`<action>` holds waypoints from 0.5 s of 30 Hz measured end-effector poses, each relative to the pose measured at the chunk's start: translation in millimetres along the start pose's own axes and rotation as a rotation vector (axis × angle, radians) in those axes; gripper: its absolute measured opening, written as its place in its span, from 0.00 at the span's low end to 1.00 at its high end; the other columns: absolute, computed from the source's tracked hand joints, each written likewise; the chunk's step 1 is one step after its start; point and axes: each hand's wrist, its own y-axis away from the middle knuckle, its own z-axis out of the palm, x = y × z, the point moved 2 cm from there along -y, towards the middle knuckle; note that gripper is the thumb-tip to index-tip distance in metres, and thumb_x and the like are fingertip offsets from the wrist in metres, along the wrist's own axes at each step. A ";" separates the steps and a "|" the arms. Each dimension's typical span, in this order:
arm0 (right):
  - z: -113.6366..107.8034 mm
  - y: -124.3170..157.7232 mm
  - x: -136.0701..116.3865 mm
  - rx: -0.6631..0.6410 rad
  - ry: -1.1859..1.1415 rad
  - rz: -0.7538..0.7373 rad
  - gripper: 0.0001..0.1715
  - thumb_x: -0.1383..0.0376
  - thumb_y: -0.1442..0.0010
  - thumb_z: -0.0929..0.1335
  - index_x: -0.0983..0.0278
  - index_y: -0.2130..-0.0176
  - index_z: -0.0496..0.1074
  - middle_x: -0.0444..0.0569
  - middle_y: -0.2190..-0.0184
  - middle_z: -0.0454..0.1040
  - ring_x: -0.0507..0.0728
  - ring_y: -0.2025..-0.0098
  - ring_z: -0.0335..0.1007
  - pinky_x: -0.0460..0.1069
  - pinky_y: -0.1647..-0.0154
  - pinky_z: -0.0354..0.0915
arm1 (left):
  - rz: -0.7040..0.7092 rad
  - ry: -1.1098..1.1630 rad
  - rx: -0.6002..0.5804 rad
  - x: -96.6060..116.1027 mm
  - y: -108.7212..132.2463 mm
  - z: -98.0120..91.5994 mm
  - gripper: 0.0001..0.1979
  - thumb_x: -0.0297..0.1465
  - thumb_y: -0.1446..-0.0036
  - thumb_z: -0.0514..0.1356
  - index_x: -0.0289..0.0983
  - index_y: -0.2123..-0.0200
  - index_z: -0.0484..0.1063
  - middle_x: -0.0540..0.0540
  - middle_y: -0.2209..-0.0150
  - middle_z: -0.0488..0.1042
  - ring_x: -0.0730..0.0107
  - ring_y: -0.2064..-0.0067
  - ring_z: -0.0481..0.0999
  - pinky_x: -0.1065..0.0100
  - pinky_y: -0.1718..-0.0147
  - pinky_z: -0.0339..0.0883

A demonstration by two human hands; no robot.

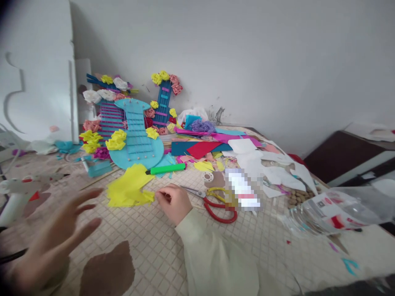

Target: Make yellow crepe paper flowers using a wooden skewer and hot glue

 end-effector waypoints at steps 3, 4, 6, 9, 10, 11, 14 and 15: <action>-1.8 0.1 -2.2 -0.017 -0.037 0.010 0.08 0.69 0.45 0.64 0.67 0.73 0.72 0.47 0.76 0.71 0.50 0.74 0.65 0.43 0.77 0.60 | -0.125 0.402 -0.187 21.4 -32.3 26.3 0.25 0.41 0.56 0.60 0.42 0.54 0.64 0.42 0.49 0.67 0.54 0.47 0.65 0.54 0.51 0.62; -2.4 0.1 -2.6 -0.024 -0.048 0.014 0.08 0.68 0.45 0.64 0.67 0.72 0.72 0.47 0.76 0.71 0.50 0.75 0.65 0.43 0.77 0.60 | -0.151 0.496 -0.257 25.5 -40.1 34.1 0.23 0.40 0.58 0.61 0.40 0.57 0.67 0.42 0.52 0.70 0.54 0.51 0.69 0.55 0.53 0.64; -3.5 -0.1 -2.8 -0.035 -0.067 0.022 0.08 0.68 0.45 0.65 0.67 0.72 0.72 0.47 0.76 0.71 0.50 0.75 0.65 0.43 0.76 0.60 | -0.167 0.572 -0.316 29.3 -49.9 46.4 0.18 0.39 0.60 0.63 0.39 0.64 0.71 0.43 0.61 0.75 0.57 0.59 0.74 0.58 0.59 0.68; -5.2 -0.8 -3.4 -0.044 -0.092 0.019 0.08 0.69 0.45 0.65 0.67 0.73 0.72 0.46 0.76 0.71 0.50 0.74 0.65 0.43 0.76 0.59 | -0.193 0.607 -0.283 27.7 -51.4 59.2 0.12 0.37 0.60 0.63 0.37 0.72 0.71 0.47 0.72 0.75 0.63 0.69 0.75 0.64 0.68 0.70; -5.6 -1.0 -3.7 -0.046 -0.096 0.015 0.08 0.69 0.45 0.65 0.67 0.73 0.72 0.46 0.76 0.70 0.50 0.74 0.64 0.43 0.76 0.59 | -0.208 0.620 -0.253 26.5 -49.6 62.3 0.11 0.37 0.59 0.63 0.37 0.73 0.71 0.48 0.74 0.74 0.65 0.70 0.74 0.65 0.70 0.70; -5.9 -1.1 -4.1 -0.046 -0.099 0.012 0.07 0.69 0.45 0.65 0.67 0.73 0.72 0.46 0.76 0.70 0.50 0.74 0.64 0.43 0.76 0.58 | -0.224 0.634 -0.219 25.3 -47.3 64.8 0.11 0.37 0.59 0.62 0.37 0.73 0.70 0.49 0.74 0.73 0.67 0.71 0.73 0.67 0.71 0.69; -5.5 -0.5 -4.9 -0.032 -0.083 0.011 0.07 0.70 0.45 0.65 0.67 0.73 0.71 0.45 0.76 0.69 0.49 0.74 0.63 0.43 0.77 0.58 | -0.269 0.680 -0.126 23.4 -39.8 70.0 0.11 0.38 0.58 0.62 0.38 0.71 0.69 0.51 0.73 0.72 0.69 0.70 0.73 0.68 0.70 0.69; -5.1 0.0 -5.0 -0.024 -0.070 0.009 0.07 0.70 0.45 0.65 0.67 0.73 0.71 0.45 0.76 0.69 0.49 0.74 0.63 0.43 0.77 0.58 | -0.286 0.694 -0.109 23.3 -37.7 71.1 0.12 0.38 0.59 0.62 0.38 0.70 0.69 0.51 0.73 0.73 0.69 0.70 0.73 0.69 0.69 0.69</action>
